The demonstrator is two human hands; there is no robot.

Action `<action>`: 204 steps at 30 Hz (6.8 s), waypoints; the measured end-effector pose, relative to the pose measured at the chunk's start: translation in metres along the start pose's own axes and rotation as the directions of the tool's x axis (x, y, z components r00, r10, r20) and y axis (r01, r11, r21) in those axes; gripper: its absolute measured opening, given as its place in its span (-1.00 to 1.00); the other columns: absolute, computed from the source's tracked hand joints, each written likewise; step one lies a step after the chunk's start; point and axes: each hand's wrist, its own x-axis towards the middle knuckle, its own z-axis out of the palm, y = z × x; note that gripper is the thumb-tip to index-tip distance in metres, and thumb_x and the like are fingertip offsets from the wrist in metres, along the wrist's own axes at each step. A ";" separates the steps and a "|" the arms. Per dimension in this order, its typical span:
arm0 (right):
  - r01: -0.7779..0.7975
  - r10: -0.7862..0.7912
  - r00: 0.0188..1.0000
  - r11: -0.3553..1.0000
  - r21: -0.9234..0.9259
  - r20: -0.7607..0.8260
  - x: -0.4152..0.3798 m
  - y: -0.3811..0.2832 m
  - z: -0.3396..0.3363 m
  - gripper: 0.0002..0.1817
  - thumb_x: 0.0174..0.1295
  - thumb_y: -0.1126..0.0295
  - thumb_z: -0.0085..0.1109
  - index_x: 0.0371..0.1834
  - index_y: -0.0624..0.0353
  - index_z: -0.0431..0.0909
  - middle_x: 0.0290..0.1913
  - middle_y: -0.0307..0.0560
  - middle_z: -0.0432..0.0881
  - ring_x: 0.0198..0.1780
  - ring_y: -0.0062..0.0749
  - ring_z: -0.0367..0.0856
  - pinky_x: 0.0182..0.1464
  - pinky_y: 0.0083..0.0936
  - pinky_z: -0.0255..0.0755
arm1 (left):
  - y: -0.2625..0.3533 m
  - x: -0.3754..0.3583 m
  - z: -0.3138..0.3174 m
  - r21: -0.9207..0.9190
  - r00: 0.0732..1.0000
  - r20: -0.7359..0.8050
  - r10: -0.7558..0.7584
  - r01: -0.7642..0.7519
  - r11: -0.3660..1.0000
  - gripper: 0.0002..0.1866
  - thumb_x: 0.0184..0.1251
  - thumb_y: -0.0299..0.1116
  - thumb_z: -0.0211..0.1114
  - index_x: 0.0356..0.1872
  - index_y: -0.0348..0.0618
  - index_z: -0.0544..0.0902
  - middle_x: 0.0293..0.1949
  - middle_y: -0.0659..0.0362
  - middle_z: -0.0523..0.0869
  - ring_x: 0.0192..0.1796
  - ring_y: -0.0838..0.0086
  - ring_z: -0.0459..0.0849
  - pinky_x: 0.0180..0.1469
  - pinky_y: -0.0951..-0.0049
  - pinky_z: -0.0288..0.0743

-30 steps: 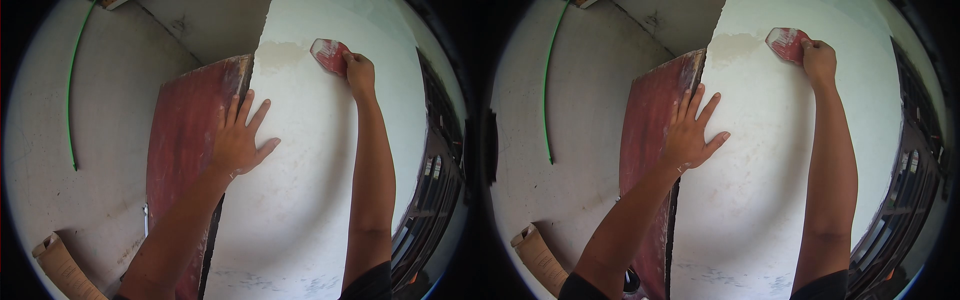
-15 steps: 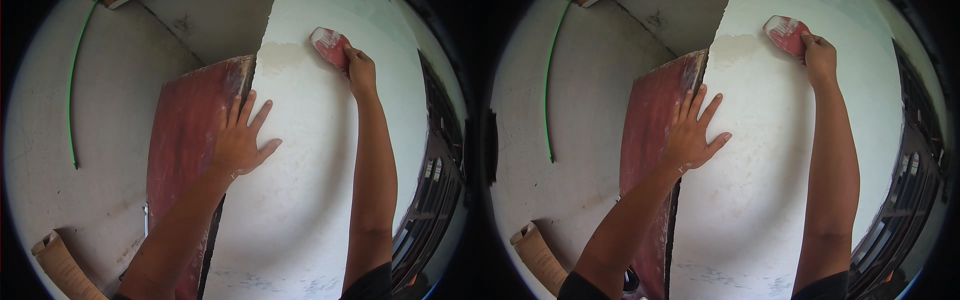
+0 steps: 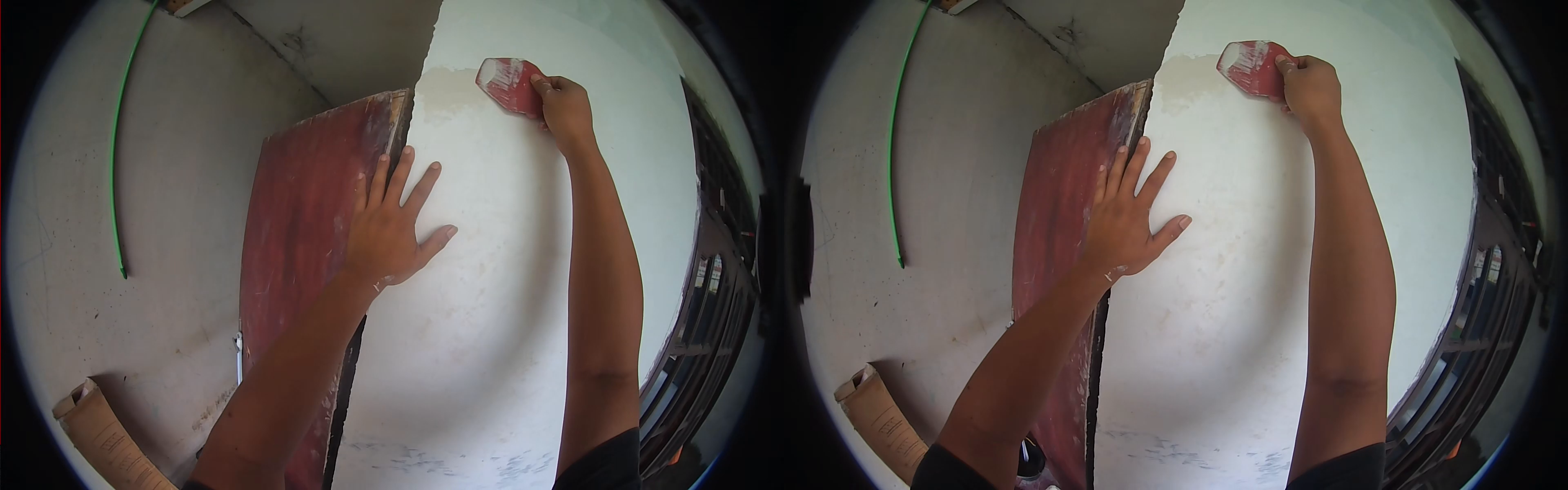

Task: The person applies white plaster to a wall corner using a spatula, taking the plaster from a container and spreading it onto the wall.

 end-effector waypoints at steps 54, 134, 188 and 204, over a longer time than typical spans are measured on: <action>-0.021 0.006 0.995 0.988 -0.152 -0.095 -0.025 0.002 0.014 -0.58 0.52 0.15 0.17 0.02 0.39 0.69 -0.48 -0.13 0.64 -0.53 -0.55 0.49 -0.45 -0.51 0.36 | -0.003 -0.001 0.002 0.001 0.999 -0.034 0.005 -0.005 1.000 -0.13 0.40 0.27 0.28 0.64 0.16 0.26 0.66 -0.08 0.11 0.62 -0.23 0.14 0.54 -0.37 0.07; -0.363 0.437 0.898 0.670 0.648 0.050 -0.248 0.013 -0.032 -0.63 0.52 0.04 0.19 -0.02 0.15 0.55 -0.32 -0.23 0.55 -0.55 -0.62 0.44 -0.63 -0.63 0.19 | 0.003 -0.025 -0.023 0.005 0.984 0.179 -0.010 0.009 1.000 -0.05 0.42 0.37 0.18 0.70 0.21 0.10 0.71 -0.08 -0.07 0.69 -0.24 -0.12 0.61 -0.36 -0.17; -0.558 0.167 -0.446 0.716 -0.419 0.879 -1.144 0.033 0.016 -0.76 0.46 0.38 0.21 0.06 0.27 0.50 -0.16 0.17 0.76 -0.11 0.14 0.76 -0.05 -0.12 0.57 | 0.275 -0.915 -0.299 -0.258 -0.882 0.127 -0.454 0.413 -0.874 0.05 0.52 0.54 -0.42 0.64 -0.22 0.13 0.44 -0.21 0.48 0.54 0.06 0.39 0.56 0.00 0.19; -0.680 0.006 -0.629 0.480 -0.553 0.778 -1.159 0.066 0.029 -0.70 0.51 0.31 0.22 0.15 0.27 0.53 -0.13 -0.09 0.71 -0.17 -0.42 0.68 -0.09 -0.39 0.56 | 0.268 -0.910 -0.305 -0.168 -0.887 0.154 -0.436 0.411 -0.896 0.08 0.48 0.57 -0.51 0.63 -0.19 0.19 0.47 -0.17 0.47 0.60 0.06 0.32 0.57 -0.05 0.14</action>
